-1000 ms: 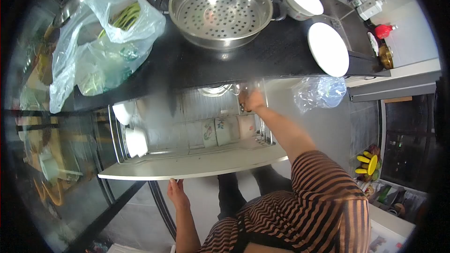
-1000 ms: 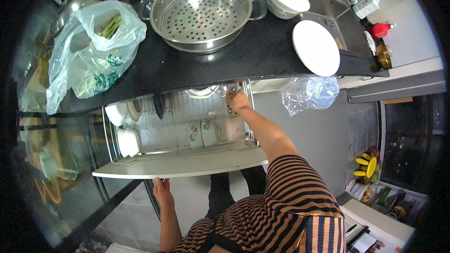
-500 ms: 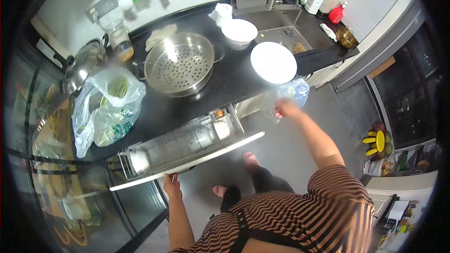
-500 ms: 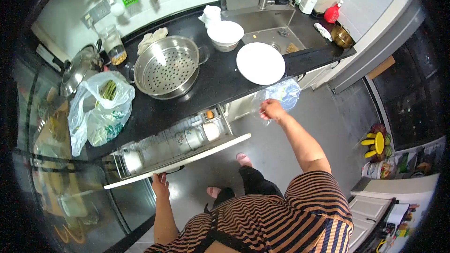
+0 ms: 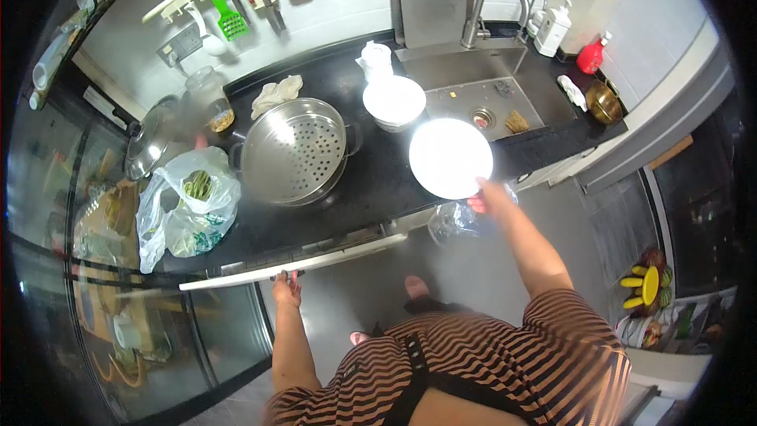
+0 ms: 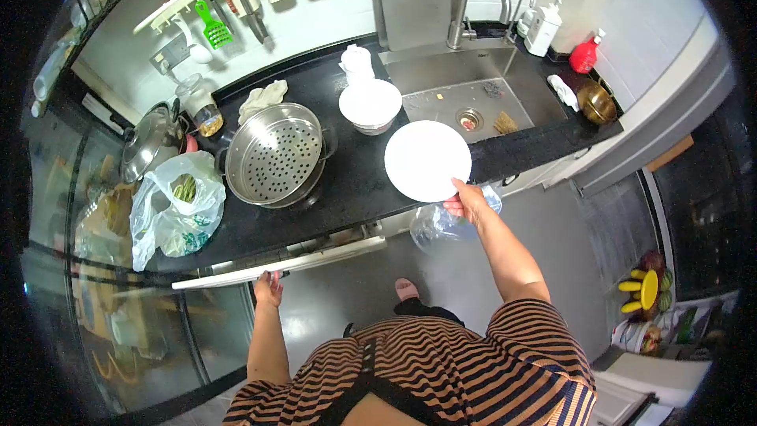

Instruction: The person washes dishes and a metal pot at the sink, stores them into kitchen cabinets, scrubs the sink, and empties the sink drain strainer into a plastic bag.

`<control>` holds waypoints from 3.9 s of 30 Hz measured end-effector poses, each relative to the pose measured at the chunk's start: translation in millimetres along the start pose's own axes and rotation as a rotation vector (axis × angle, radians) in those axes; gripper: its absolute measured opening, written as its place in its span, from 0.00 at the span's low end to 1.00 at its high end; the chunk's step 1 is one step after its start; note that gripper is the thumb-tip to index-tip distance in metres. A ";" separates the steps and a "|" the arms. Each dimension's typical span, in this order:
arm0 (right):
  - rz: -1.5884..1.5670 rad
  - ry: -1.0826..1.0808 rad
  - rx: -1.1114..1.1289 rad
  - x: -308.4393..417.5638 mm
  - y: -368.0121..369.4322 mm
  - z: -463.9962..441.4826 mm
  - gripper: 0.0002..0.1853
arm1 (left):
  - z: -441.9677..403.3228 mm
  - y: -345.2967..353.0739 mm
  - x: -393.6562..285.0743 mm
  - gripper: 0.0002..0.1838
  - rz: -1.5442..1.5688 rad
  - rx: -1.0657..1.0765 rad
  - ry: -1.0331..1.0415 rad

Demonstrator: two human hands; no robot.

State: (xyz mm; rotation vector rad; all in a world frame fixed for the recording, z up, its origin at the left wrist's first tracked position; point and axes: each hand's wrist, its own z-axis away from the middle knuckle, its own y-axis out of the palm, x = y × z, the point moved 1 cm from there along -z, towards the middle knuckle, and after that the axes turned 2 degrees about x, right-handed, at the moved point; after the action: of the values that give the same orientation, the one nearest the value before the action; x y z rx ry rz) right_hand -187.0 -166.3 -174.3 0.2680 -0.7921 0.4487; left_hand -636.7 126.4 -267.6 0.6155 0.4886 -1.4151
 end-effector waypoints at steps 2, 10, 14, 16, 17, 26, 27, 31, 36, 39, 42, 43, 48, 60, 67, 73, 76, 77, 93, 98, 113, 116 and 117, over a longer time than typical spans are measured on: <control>0.028 0.048 -0.022 8.0 0.2 -2.1 0.23 | 2.8 13.2 2.3 0.18 0.064 0.061 0.003; 0.197 0.018 -0.027 18.3 -0.4 -8.6 0.17 | -31.1 51.7 -22.4 0.16 -0.142 -0.199 0.043; 0.248 0.009 -0.026 25.5 -6.5 -7.2 0.15 | -33.1 50.3 -15.2 0.12 -0.023 -0.175 0.078; 0.332 0.053 -0.040 34.2 -8.8 -7.1 0.15 | -32.4 44.9 -14.9 0.12 0.003 -0.139 0.066; 0.369 0.050 -0.028 39.4 -11.5 -8.7 0.15 | -33.9 43.1 -11.5 0.12 0.017 -0.119 0.055; 0.568 -0.079 -0.238 72.8 -25.5 -0.5 0.14 | -91.9 16.6 4.4 0.28 -1.180 0.043 0.627; 0.591 -0.067 -0.267 75.5 -22.4 4.0 0.14 | -89.6 16.5 0.1 0.29 -1.265 0.119 0.675; 0.370 -0.109 -0.044 86.0 -39.7 4.4 0.13 | -119.3 7.9 13.7 0.32 -1.730 0.152 0.620; 0.259 -0.205 -0.149 126.5 -38.1 24.3 0.13 | -131.2 9.0 13.4 0.33 -1.774 0.201 0.526; 0.384 -0.368 -0.295 163.3 -31.7 32.2 0.15 | -114.8 21.2 4.8 0.32 -1.848 0.142 0.505; 0.935 -0.670 -0.759 197.0 -28.4 21.6 0.14 | -122.3 14.5 8.3 0.30 -1.886 0.200 0.524; 1.109 -0.697 -0.870 209.6 -26.9 19.0 0.14 | -121.5 12.4 8.3 0.30 -1.878 0.200 0.554; 1.588 -0.907 -1.045 230.7 0.7 43.6 0.17 | -122.8 5.1 15.2 0.28 -1.836 0.221 0.535; 1.805 -1.051 -1.162 236.3 20.9 82.9 0.24 | -102.7 -29.3 31.3 0.37 -1.958 0.354 0.567; 1.941 -0.950 -1.002 200.3 40.8 98.2 0.21 | -48.7 -96.0 50.4 0.41 -1.688 0.489 0.410; 1.650 -1.327 -0.962 192.7 13.2 81.8 0.18 | 8.5 -164.5 39.6 0.34 -0.205 0.555 -0.137; 1.852 -0.990 -0.906 182.1 60.5 110.7 0.17 | 28.1 -174.4 50.4 0.22 -0.145 0.491 -0.184; 1.801 -0.999 -0.937 181.2 54.6 103.8 0.18 | 41.4 -172.5 49.9 0.22 -0.165 0.427 -0.187; 0.438 -0.835 -0.254 77.4 89.5 111.4 0.15 | 95.5 -214.0 77.2 0.21 -0.279 0.248 -0.172; 0.488 -0.617 -0.070 10.6 139.9 178.3 0.14 | 21.8 -288.7 64.3 0.31 -0.668 0.217 0.049; 1.341 -0.831 0.041 -199.7 432.8 193.9 0.19 | -33.4 -330.4 52.6 0.22 -0.363 0.142 0.030; 1.256 -0.657 0.066 -238.7 480.3 166.2 0.17 | 2.1 -340.8 25.9 0.28 -0.315 0.237 -0.125; 1.304 -0.598 0.075 -242.5 496.7 172.0 0.17 | 1.8 -349.5 20.0 0.29 -0.326 0.219 -0.127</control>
State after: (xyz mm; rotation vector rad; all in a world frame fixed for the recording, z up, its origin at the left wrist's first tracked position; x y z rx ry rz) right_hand -683.2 130.4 -204.0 -0.1015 -1.4971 1.6747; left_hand -982.0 93.5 -315.4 0.6351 0.3451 -1.8219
